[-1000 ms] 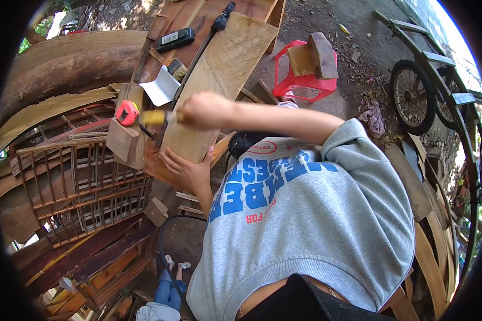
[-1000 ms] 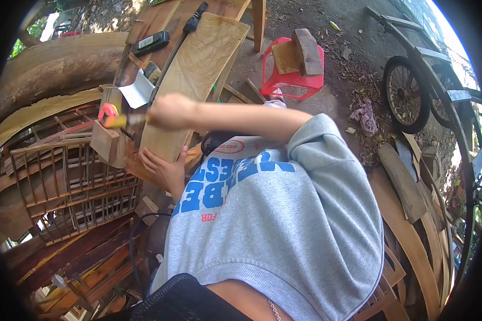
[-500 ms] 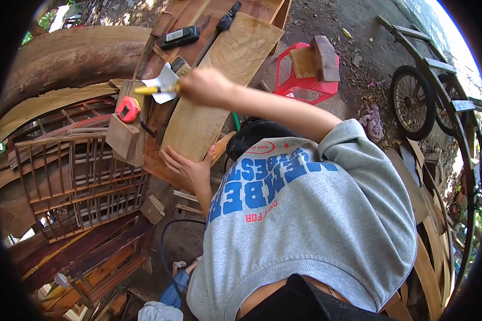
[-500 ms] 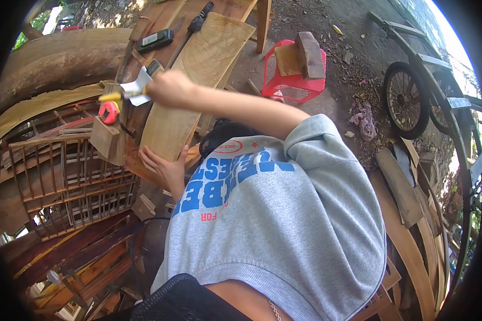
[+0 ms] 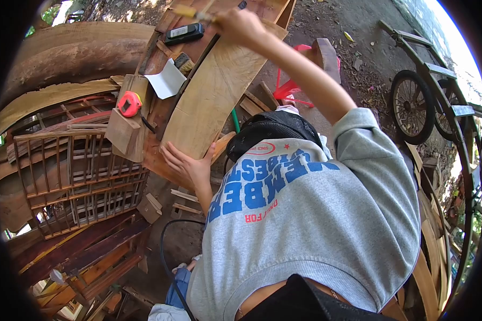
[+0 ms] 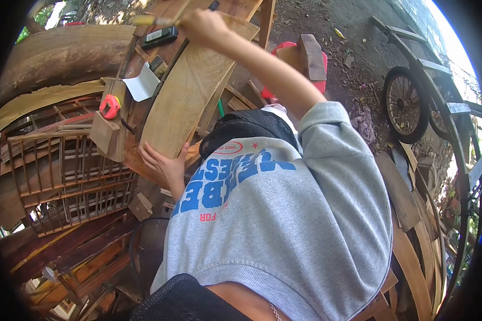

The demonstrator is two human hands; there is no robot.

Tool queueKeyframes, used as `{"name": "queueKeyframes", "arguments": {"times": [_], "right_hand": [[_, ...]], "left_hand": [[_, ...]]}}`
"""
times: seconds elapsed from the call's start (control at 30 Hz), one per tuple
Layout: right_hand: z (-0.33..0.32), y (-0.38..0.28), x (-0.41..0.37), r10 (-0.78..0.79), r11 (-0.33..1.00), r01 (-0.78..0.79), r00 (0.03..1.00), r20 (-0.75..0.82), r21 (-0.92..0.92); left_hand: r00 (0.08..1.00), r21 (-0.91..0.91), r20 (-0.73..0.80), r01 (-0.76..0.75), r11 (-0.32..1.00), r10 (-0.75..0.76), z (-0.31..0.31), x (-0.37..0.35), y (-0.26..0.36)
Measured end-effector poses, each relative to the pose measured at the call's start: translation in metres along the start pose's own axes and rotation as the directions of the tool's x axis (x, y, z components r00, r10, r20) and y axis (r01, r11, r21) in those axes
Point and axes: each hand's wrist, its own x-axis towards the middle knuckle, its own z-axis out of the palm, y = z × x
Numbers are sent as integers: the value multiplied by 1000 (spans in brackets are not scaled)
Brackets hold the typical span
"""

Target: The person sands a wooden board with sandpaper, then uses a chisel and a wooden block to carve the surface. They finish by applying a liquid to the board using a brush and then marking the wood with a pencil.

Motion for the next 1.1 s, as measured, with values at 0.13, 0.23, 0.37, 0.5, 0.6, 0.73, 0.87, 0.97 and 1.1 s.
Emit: {"name": "queueKeyframes", "arguments": {"times": [0.13, 0.23, 0.37, 0.5, 0.6, 0.73, 0.87, 0.97, 1.1], "right_hand": [[10, -63, -29, -142, 983, 117, 974, 178, 141], [-11, -67, -28, -226, 956, 121, 886, 406, 268], [-14, 24, 12, 9, 954, -96, 956, 293, 284], [-18, 64, 26, 132, 963, -113, 989, -61, 244], [5, 20, 8, -46, 989, 59, 994, 96, -137], [-4, -47, -31, -143, 964, 80, 960, 240, 255], [-14, 3, -13, 23, 962, -93, 964, 264, 257], [-38, 50, 0, 97, 993, -103, 992, 84, 64], [-17, 64, 13, 41, 999, -42, 999, -28, -13]], "left_hand": [[1000, 9, 21, 7, 1000, -7, -2, -2, 5], [1000, 14, 17, -5, 1000, 5, -1, 0, 3], [1000, 7, 16, 7, 1000, -7, -2, 0, 8], [1000, 1, -4, -5, 1000, 5, -1, -1, 7], [1000, 8, 5, 7, 1000, -7, -2, 0, 9], [1000, 24, 4, -6, 1000, 6, -1, -2, 6], [1000, 14, -10, -16, 1000, 16, 2, -3, 5], [1000, 13, 4, 13, 1000, -13, 0, -2, 8], [1000, 20, -6, 11, 1000, -11, 0, -2, 12]]}}
